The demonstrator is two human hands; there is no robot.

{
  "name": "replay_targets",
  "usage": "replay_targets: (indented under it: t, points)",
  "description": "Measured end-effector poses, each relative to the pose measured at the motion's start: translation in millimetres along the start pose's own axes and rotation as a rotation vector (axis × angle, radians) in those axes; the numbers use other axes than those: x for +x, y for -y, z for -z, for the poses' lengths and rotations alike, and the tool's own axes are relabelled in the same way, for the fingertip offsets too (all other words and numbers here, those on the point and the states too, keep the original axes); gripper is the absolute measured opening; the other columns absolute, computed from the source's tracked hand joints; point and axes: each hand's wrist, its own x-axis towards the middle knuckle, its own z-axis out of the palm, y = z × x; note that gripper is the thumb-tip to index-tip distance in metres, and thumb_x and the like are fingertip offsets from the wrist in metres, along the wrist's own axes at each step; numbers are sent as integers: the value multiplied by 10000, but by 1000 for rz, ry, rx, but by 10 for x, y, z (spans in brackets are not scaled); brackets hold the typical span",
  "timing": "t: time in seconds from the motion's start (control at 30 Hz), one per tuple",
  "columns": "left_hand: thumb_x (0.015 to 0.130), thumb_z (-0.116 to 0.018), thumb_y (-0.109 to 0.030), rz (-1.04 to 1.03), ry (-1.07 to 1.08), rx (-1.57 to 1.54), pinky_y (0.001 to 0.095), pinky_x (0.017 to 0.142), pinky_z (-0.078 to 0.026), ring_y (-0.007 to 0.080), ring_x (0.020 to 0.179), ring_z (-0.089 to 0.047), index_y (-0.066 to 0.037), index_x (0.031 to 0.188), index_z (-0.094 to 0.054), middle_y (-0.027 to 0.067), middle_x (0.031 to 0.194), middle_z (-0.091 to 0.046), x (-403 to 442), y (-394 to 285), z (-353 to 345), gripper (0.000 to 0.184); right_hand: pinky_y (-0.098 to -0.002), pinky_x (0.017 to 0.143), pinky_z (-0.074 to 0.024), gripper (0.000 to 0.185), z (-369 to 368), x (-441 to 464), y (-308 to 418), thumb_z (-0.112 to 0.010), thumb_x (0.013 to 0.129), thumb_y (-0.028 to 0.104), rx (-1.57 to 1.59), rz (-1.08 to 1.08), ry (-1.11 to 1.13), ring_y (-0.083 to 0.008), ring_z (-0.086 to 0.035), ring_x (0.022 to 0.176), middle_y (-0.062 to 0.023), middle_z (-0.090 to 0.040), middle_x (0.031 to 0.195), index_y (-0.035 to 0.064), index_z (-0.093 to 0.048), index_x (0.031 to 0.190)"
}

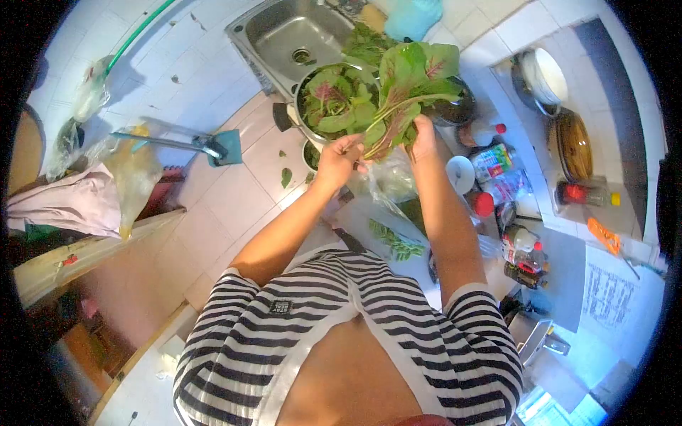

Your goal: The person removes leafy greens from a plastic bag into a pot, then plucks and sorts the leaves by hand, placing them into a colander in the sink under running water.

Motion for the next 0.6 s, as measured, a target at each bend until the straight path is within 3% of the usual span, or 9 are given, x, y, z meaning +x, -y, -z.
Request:
replay_targets:
  t: [0.1, 0.17, 0.23, 0.3, 0.37, 0.43, 0.5, 0.53, 0.6]
  points:
    - [899, -448, -155, 152, -21, -60, 262, 534, -508, 192, 639, -632, 25, 1190, -444, 141, 914, -629, 66, -141, 276, 341, -378, 817, -468, 297, -146, 188, -203, -477, 770, 139, -24, -67, -92, -263, -589, 881, -132, -611, 979, -20, -562, 1006]
    - [904, -383, -188, 219, 2, -49, 283, 576, -518, 206, 705, -630, 18, 1210, -420, 175, 1008, -600, 124, -230, 460, 372, -399, 840, -445, 308, -130, 364, -308, -431, 823, 145, -61, -143, -109, -277, -554, 948, -142, -574, 1046, -16, -517, 1071]
    - [890, -376, -185, 220, -65, -225, 275, 601, -516, 215, 795, -622, 0, 1232, -408, 185, 1076, -570, 290, -36, 706, 390, -397, 848, -437, 308, -193, 464, -409, -471, 828, 150, -131, -157, -129, -255, -546, 968, -130, -571, 1048, 19, -508, 1104]
    - [885, -391, -162, 188, -68, -214, 272, 619, -513, 208, 809, -604, 2, 1230, -419, 168, 1046, -573, 422, 65, 855, 383, -347, 775, -449, 289, -341, 467, -484, -597, 773, 128, -397, -189, -449, -221, -560, 922, -73, -595, 1023, 58, -560, 1051]
    - [878, -414, -154, 145, -130, 48, 283, 626, -516, 180, 759, -584, 23, 1212, -435, 132, 990, -576, 517, 77, 884, 379, -356, 776, -428, 344, -69, 617, -615, -634, 769, 122, -544, -117, -377, -202, -533, 955, -43, -575, 1064, 92, -541, 1098]
    - [859, -490, -138, 156, -146, 66, 275, 624, -509, 146, 724, -556, 18, 1177, -471, 86, 922, -578, 572, 37, 800, 355, -379, 797, -420, 350, -90, 603, -674, -621, 789, 139, -573, -150, -317, -194, -525, 968, -43, -575, 1062, 86, -524, 1121]
    - [822, -573, -118, 128, -124, 505, 255, 618, -495, 122, 713, -549, -6, 1162, -492, 54, 870, -588, 632, 64, 783, 366, -368, 774, -437, 334, -210, 491, -605, -619, 795, 147, -524, -175, -369, -190, -537, 945, -42, -585, 1037, 82, -530, 1111]
    - [793, -615, -73, -47, -168, 484, 239, 607, -483, 113, 695, -557, -16, 1115, -525, 35, 824, -595, 671, 173, 816, 339, -360, 752, -448, 327, -419, 355, -496, -616, 799, 147, -575, -179, -417, -193, -547, 922, -47, -585, 1035, 82, -530, 1107]
    - [791, -612, -59, 40, -192, 326, 239, 608, -483, 114, 695, -563, -18, 1094, -535, 36, 828, -597, 785, 376, 956, 315, -352, 730, -460, 320, -471, 299, -433, -612, 802, 148, -622, -183, -470, -196, -556, 899, -52, -585, 1034, 81, -530, 1104]
